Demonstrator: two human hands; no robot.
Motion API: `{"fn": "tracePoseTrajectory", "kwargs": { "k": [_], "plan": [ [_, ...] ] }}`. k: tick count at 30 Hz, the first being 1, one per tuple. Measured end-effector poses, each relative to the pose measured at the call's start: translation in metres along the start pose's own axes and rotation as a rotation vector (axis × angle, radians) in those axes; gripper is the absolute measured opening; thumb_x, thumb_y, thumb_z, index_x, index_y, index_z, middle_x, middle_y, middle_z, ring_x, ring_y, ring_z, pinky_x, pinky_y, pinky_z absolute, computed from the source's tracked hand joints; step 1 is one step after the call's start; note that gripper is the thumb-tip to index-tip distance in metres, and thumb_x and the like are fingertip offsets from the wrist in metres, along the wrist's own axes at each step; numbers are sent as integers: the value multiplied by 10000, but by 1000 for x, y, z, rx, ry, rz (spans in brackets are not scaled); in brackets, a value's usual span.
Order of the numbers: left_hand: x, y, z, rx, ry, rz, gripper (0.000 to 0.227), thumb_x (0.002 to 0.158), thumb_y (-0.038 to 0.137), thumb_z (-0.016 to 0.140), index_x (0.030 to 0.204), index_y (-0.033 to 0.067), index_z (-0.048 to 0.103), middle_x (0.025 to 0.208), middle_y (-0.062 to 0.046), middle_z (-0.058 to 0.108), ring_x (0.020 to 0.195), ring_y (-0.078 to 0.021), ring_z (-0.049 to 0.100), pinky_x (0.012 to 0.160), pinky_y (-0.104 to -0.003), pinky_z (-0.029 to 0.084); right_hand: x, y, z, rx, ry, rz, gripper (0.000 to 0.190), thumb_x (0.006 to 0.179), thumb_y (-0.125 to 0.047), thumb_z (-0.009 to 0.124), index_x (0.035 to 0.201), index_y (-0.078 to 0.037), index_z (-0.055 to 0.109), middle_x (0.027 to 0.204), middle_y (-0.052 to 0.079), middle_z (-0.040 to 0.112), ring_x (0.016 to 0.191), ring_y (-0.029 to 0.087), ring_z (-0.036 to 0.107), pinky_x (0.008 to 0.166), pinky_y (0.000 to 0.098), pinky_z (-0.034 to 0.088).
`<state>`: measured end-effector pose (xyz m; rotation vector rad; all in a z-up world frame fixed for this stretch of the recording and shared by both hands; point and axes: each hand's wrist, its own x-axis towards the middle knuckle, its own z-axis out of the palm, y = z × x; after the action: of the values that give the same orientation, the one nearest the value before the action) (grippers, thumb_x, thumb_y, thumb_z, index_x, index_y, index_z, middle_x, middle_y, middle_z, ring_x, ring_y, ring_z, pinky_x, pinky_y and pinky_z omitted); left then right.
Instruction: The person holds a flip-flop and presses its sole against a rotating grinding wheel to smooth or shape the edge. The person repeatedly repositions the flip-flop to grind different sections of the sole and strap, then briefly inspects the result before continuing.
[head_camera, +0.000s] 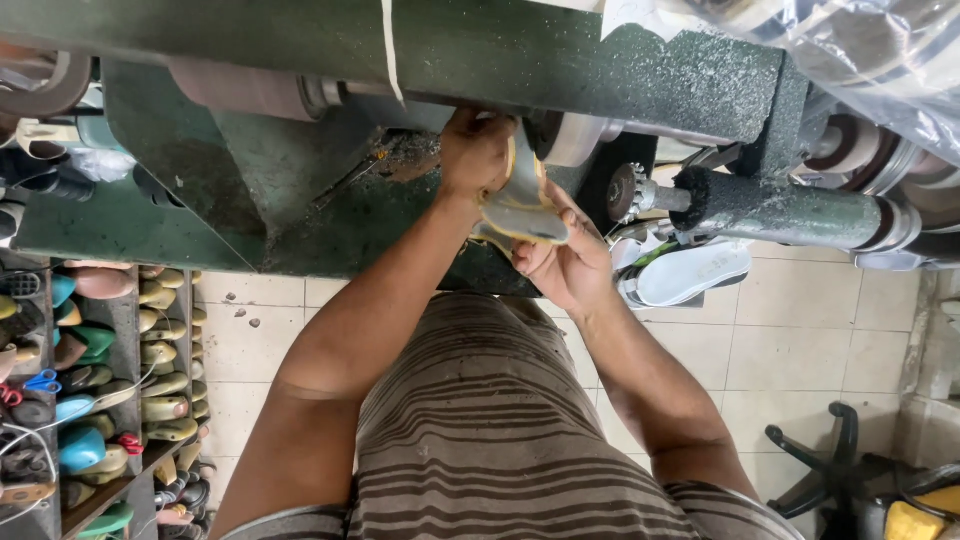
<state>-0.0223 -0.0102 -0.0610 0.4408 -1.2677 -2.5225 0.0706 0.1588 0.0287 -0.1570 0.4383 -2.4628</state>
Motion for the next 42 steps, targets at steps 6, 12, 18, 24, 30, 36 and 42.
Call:
{"fn": "tracePoseTrajectory", "kwargs": {
  "k": [6,12,18,24,30,36,42],
  "plan": [
    [26,4,5,229,-84,-93,469,885,33,774,1305,-81,600,810,-126,649,860,-174,714,844,-192,519,25,-2,-11,-40,19,-4,416,1064,-316,520,1437,-140,571,1147,273,727,967,386,755,796,497,658],
    [30,15,23,105,-48,-2,405,870,-17,776,1245,-46,625,752,-78,602,770,-137,651,722,-201,488,29,2,-10,-42,9,-31,348,1058,-315,530,1337,-135,635,1143,277,725,960,384,758,787,501,658],
    [-15,26,27,-12,-2,65,358,856,-67,777,1186,-11,652,694,-30,556,679,-99,590,600,-210,456,2,-1,50,-6,-22,-62,373,1077,-203,525,1441,-153,594,1254,329,670,960,458,741,817,555,647],
    [-48,27,30,-25,106,54,494,871,-24,794,1340,46,660,738,-16,609,711,-88,624,604,-211,486,-19,10,57,-80,13,-133,498,1007,-147,584,1487,-43,502,1483,324,500,1086,531,674,710,546,681],
    [-90,56,38,-41,121,64,597,797,-131,807,1350,22,643,812,-127,666,720,-140,640,627,-246,535,-60,15,13,-246,60,-145,623,941,-169,634,1507,13,445,1525,304,463,1243,531,579,936,655,566],
    [-84,65,38,62,120,12,538,816,-41,819,1325,6,650,764,-105,666,711,-139,631,628,-267,519,-47,13,27,-238,53,-180,602,950,-147,638,1499,22,461,1510,292,496,1215,498,618,926,590,591],
    [-45,22,22,77,144,0,510,802,0,855,1283,4,684,777,-112,670,749,-168,679,629,-294,529,-21,7,51,-46,-6,-95,561,989,-133,596,1511,3,441,1386,376,546,1015,523,694,724,536,685]
  ]
}}
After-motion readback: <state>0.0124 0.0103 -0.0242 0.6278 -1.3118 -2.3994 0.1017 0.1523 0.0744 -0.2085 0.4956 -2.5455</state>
